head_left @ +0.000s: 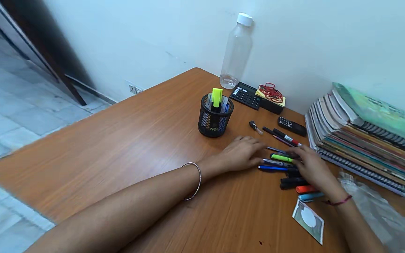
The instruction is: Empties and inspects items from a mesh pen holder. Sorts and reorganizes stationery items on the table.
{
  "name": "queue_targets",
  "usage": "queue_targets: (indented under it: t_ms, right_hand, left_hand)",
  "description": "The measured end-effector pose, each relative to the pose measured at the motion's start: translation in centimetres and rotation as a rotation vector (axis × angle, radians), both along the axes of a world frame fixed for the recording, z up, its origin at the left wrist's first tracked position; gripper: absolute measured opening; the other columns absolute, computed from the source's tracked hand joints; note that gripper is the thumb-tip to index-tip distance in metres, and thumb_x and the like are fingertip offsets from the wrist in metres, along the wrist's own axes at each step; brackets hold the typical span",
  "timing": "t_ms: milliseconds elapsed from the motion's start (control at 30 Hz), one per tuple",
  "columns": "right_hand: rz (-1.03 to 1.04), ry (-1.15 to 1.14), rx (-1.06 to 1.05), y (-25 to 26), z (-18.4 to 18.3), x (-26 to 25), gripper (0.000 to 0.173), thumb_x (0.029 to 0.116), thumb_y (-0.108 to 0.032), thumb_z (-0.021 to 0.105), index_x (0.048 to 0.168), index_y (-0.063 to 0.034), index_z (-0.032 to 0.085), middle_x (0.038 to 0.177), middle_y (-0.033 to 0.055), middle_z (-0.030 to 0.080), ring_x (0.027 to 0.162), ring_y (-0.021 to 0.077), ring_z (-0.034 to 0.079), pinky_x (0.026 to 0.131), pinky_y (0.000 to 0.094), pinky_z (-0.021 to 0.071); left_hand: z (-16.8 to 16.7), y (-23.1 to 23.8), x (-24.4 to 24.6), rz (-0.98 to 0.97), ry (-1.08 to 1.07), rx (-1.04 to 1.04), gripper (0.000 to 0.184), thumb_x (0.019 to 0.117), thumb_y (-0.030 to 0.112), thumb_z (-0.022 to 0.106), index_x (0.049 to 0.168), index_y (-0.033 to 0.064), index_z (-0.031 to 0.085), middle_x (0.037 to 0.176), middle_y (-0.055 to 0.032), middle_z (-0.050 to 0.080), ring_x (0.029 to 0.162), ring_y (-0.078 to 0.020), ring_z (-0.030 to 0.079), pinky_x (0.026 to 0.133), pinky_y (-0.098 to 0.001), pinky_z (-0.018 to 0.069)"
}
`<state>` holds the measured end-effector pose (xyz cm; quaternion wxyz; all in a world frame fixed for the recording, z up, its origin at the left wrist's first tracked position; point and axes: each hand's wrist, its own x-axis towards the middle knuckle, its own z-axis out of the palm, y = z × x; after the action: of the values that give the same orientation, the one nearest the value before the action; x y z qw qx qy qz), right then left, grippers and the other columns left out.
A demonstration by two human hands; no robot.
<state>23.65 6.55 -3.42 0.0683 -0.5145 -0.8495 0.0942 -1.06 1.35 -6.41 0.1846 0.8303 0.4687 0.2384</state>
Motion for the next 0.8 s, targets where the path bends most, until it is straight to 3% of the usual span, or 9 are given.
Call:
queue_targets:
  t_ms: [100, 233, 300, 433, 633, 800]
  right_hand:
    - [-0.038, 0.019, 0.019, -0.1, -0.2, 0.5, 0.023, 0.0949, 0.002, 0.066, 0.117, 0.0024, 0.07, 0.118, 0.0259, 0.065, 0.114, 0.0465, 0.061, 0.096, 0.062, 0.0471]
    - [-0.075, 0.052, -0.005, -0.4, 0.7, 1.4, 0.019, 0.0964, 0.002, 0.064, 0.114, 0.0021, 0.071, 0.12, 0.025, 0.065, 0.112, 0.0449, 0.062, 0.095, 0.0607, 0.0477]
    - [0.015, 0.072, -0.107, -0.7, 1.3, 1.6, 0.02, 0.0978, -0.003, 0.065, 0.116, 0.0009, 0.072, 0.122, 0.0225, 0.066, 0.114, 0.0418, 0.062, 0.098, 0.0592, 0.0474]
    - [0.099, 0.0, -0.211, -1.6, 1.3, 0.4, 0.029, 0.1006, -0.013, 0.064, 0.127, -0.0045, 0.069, 0.129, 0.0179, 0.065, 0.123, 0.0364, 0.059, 0.105, 0.0562, 0.0443]
    - [0.082, 0.087, -0.153, -2.0, 0.8, -0.3, 0.016, 0.0955, -0.005, 0.07, 0.11, 0.0004, 0.072, 0.114, 0.0172, 0.066, 0.109, 0.0339, 0.063, 0.095, 0.052, 0.0498]
    - [0.179, 0.213, 0.082, -2.2, 0.3, 0.1, 0.011, 0.0934, -0.001, 0.069, 0.103, 0.0009, 0.073, 0.1, 0.0168, 0.072, 0.097, 0.0366, 0.069, 0.09, 0.0617, 0.0493]
  left_hand:
    - [0.0, -0.2, 0.3, -0.023, -0.019, 0.05, 0.027, 0.101, 0.016, 0.062, 0.123, 0.0018, 0.071, 0.12, -0.0174, 0.068, 0.118, -0.036, 0.06, 0.101, -0.0539, 0.0444]
    - [0.1, -0.3, 0.5, 0.039, -0.048, 0.047, 0.022, 0.1011, 0.005, 0.059, 0.119, 0.0003, 0.071, 0.113, -0.0184, 0.069, 0.112, -0.0371, 0.063, 0.096, -0.0519, 0.0478]
    - [-0.2, -0.4, 0.5, 0.052, -0.058, 0.069, 0.021, 0.1012, 0.007, 0.059, 0.117, 0.0003, 0.072, 0.112, -0.018, 0.069, 0.109, -0.0366, 0.063, 0.094, -0.052, 0.0483]
    - [-0.2, -0.8, 0.9, 0.029, -0.035, 0.077, 0.031, 0.102, 0.026, 0.062, 0.121, 0.0039, 0.072, 0.114, -0.0149, 0.07, 0.109, -0.0333, 0.063, 0.092, -0.051, 0.0474]
    - [0.3, -1.4, 1.5, 0.012, -0.047, 0.023, 0.023, 0.1006, 0.02, 0.064, 0.111, 0.0017, 0.074, 0.11, -0.0167, 0.069, 0.107, -0.0347, 0.063, 0.091, -0.0513, 0.0483]
    - [0.0, -1.2, 1.3, 0.053, -0.204, 0.153, 0.02, 0.1012, 0.014, 0.061, 0.108, -0.0013, 0.071, 0.102, -0.0168, 0.07, 0.098, -0.0327, 0.067, 0.085, -0.0511, 0.0507]
